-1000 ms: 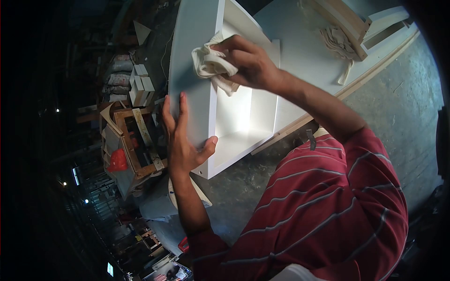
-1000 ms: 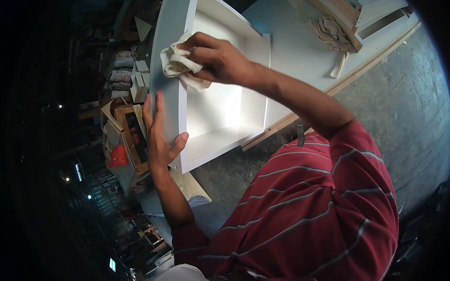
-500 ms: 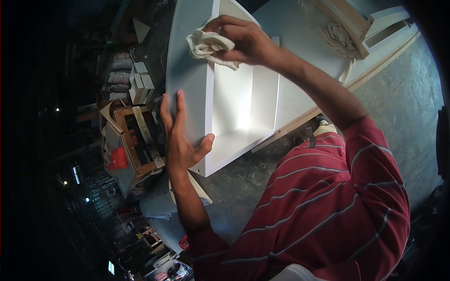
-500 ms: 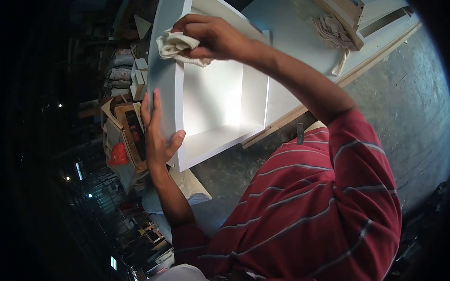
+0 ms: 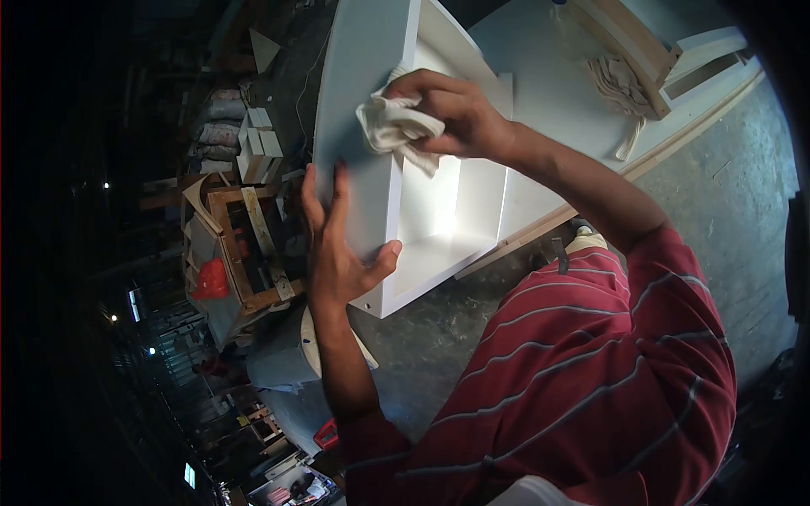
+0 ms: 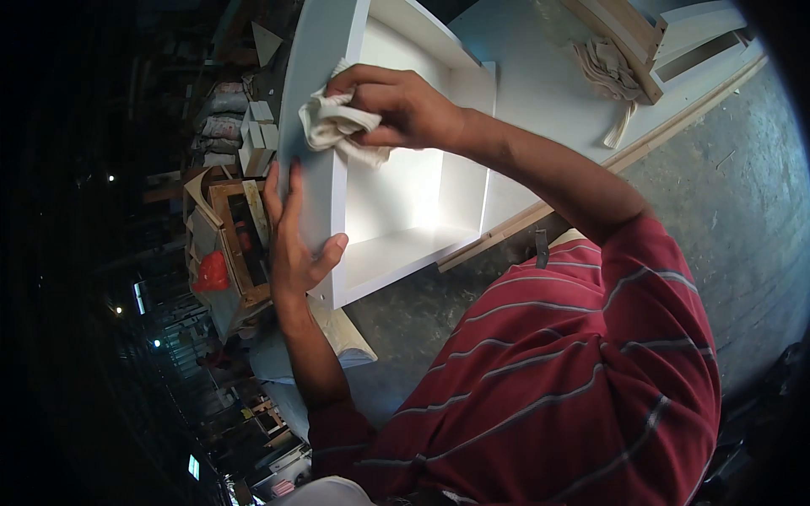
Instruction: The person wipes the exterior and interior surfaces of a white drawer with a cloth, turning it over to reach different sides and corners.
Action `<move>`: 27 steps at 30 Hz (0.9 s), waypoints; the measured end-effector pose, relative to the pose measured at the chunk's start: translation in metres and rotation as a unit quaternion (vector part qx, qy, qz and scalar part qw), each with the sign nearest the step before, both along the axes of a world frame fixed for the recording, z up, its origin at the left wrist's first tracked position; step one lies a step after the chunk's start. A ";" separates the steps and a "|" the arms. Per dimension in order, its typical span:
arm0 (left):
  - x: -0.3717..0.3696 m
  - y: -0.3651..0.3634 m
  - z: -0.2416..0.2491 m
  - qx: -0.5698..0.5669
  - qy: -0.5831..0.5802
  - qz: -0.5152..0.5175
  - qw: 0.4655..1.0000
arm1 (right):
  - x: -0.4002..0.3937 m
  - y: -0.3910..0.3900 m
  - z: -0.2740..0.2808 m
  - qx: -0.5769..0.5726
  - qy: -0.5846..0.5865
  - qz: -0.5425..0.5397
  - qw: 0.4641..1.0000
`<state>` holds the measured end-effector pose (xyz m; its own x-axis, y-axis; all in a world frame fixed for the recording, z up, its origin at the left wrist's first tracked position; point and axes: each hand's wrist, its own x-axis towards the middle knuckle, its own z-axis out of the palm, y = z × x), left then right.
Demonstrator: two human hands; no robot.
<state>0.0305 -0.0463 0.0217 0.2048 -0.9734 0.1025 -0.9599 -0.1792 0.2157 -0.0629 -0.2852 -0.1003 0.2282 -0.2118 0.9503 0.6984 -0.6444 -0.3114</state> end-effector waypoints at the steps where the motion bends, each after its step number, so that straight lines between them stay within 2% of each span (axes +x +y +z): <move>1: -0.001 0.000 0.000 -0.003 0.008 0.001 1.000 | 0.000 0.002 -0.003 -0.008 -0.006 0.009 1.000; 3: -0.001 0.001 -0.002 -0.006 0.016 0.002 1.000 | 0.005 -0.017 0.001 -0.023 0.030 0.032 0.999; 5: 0.007 0.003 -0.002 -0.002 0.000 -0.011 1.000 | 0.015 -0.032 0.004 -0.009 0.028 -0.021 0.999; 7: 0.007 0.003 -0.002 -0.003 -0.010 -0.011 1.000 | 0.019 -0.038 0.005 0.021 0.034 -0.048 0.998; 9: 0.006 0.003 -0.003 -0.001 -0.018 -0.008 1.000 | 0.021 -0.038 0.002 0.099 0.046 -0.082 0.991; 10: 0.006 0.003 -0.004 -0.001 -0.017 -0.005 1.000 | 0.021 -0.035 0.002 0.148 0.061 -0.045 0.986; 13: 0.003 0.004 -0.005 0.000 -0.017 0.001 1.000 | 0.028 -0.046 -0.003 0.193 0.056 -0.027 0.979; 14: 0.002 0.003 -0.005 -0.001 -0.017 0.004 1.000 | 0.032 -0.052 -0.003 0.185 0.022 0.035 0.982; 15: 0.002 0.003 -0.005 -0.002 -0.017 0.002 1.000 | 0.029 -0.055 0.001 0.224 0.037 0.073 0.971; 17: 0.001 0.003 -0.004 0.007 -0.018 0.012 1.000 | 0.022 -0.054 0.007 0.136 0.043 -0.062 0.988; 20: 0.001 0.002 -0.003 0.004 -0.022 0.002 1.000 | 0.014 -0.032 0.004 0.115 0.075 -0.142 0.980; 21: 0.001 0.001 -0.002 0.002 -0.023 0.000 1.000 | 0.008 -0.016 0.006 0.131 0.099 -0.088 0.982; 23: 0.000 0.002 -0.001 0.001 -0.010 0.000 1.000 | 0.007 0.010 -0.001 0.066 0.035 -0.087 0.993; 24: 0.001 0.002 -0.001 0.001 -0.010 -0.002 1.000 | 0.003 0.024 -0.003 0.040 0.013 -0.044 0.998; 27: 0.004 0.003 -0.003 0.005 -0.014 -0.015 1.000 | -0.006 0.068 -0.008 -0.014 0.008 0.014 1.000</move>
<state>0.0343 -0.0429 0.0189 0.1723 -0.9802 0.0974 -0.9706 -0.1521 0.1865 -0.0691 -0.2172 -0.1085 0.2483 -0.1795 0.9519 0.7113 -0.6333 -0.3050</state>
